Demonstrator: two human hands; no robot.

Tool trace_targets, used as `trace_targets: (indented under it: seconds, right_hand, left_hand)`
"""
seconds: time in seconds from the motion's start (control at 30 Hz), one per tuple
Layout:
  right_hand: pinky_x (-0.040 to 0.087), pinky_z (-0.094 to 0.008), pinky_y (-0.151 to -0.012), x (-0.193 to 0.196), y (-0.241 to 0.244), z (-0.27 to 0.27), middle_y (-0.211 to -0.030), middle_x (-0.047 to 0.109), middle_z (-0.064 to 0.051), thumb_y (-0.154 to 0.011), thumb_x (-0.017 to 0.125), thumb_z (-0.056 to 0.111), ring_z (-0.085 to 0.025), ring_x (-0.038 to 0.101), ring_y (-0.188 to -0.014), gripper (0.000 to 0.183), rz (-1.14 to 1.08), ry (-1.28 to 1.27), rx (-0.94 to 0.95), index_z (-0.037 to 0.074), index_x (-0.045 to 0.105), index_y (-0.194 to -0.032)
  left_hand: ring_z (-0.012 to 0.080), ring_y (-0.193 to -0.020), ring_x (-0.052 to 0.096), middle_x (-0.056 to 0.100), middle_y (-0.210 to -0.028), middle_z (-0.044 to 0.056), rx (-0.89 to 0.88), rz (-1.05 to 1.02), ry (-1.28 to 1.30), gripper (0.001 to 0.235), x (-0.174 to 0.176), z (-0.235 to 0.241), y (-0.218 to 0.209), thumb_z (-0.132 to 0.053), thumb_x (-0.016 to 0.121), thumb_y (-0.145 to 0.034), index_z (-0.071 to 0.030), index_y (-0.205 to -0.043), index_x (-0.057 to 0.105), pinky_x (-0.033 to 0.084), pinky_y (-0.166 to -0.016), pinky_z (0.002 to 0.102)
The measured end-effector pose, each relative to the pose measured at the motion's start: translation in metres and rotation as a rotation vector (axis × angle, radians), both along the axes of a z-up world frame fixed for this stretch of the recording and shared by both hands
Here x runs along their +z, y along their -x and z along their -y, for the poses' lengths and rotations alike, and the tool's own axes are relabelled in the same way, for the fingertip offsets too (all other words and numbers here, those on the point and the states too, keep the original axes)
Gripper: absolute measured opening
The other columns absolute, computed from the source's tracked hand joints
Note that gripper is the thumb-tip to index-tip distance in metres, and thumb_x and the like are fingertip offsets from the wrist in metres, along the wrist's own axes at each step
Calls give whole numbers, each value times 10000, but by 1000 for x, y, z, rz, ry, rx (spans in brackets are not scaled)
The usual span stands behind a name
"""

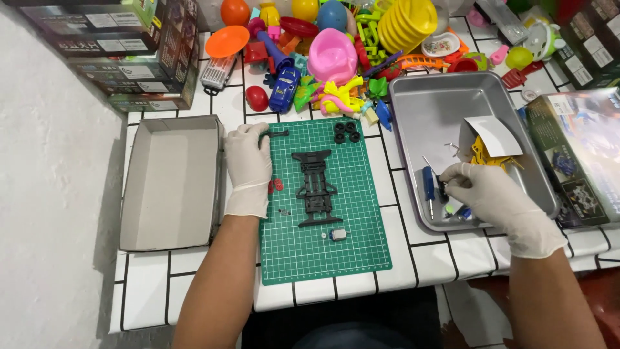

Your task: Assembling a small plastic toy car by adding various components like gears and body parts to a chassis

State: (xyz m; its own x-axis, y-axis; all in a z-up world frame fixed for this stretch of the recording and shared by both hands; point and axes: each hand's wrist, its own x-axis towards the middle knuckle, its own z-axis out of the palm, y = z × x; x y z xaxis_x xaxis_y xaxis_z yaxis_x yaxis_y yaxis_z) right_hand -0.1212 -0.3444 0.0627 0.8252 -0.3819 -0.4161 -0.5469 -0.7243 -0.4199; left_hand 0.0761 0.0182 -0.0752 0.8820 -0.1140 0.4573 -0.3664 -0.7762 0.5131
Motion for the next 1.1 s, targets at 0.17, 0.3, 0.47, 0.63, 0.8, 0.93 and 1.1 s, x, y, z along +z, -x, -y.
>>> trace_targets:
  seconds: [0.17,0.3,0.47,0.63,0.8,0.93,1.1]
  right_hand:
    - [395,-312,-573,44,-13,-25,-830,696,-90,-981,634,66,-204,510,-596,205,141,-156,-62,71,775,-1130]
    - [528,-266,-916,68,-44,-69,-1122,801,4,-946,659,143,-107,716,-1028,265,257,-55,139,148,764,-1189]
    - [566,-401,-850,3,-136,-99,-990,778,-50,-887,744,125,-246,732,-959,285,466,71,512,170,740,-1168]
    - [569,-382,-906,-50,-204,-138,-989,768,-18,-907,716,143,-244,739,-1009,124,401,332,777,200,746,-1013]
    - [573,-390,-906,-68,-221,-148,-957,746,-53,-888,716,109,-285,737,-979,108,428,359,931,152,751,-981]
    - [561,-454,-939,-32,-198,-140,-988,736,-156,-906,703,91,-369,715,-1025,118,424,281,928,65,741,-1015]
    - [523,-490,-949,24,-135,-103,-1079,714,-216,-913,721,108,-392,677,-1078,220,525,-4,694,29,727,-1119]
  left_hand:
    - [370,-964,555,695,-1071,123,19,-11,0,295,5,3,-1,-75,610,-910,-149,-1156,754,457,-829,496]
    - [359,-980,564,700,-1086,113,26,-34,-14,273,7,4,2,-99,630,-919,-146,-1155,758,470,-824,493]
    - [203,-1136,541,581,-1093,-50,91,-86,-69,210,-23,3,-11,-287,644,-958,-308,-1157,708,458,-1021,384]
    - [191,-1159,512,547,-1097,-71,96,-85,-61,187,-33,5,-15,-317,651,-954,-337,-1138,675,424,-1048,357]
    - [186,-1143,519,544,-1085,-79,103,-73,-84,188,-38,7,-16,-303,654,-941,-336,-1125,675,426,-1032,374]
    - [188,-1136,515,537,-1076,-81,91,-72,-66,175,-36,6,-14,-302,655,-947,-337,-1116,679,425,-1026,370]
    - [184,-1157,507,546,-1094,-78,80,-75,-50,154,-23,7,-8,-284,647,-962,-332,-1101,693,407,-1035,367]
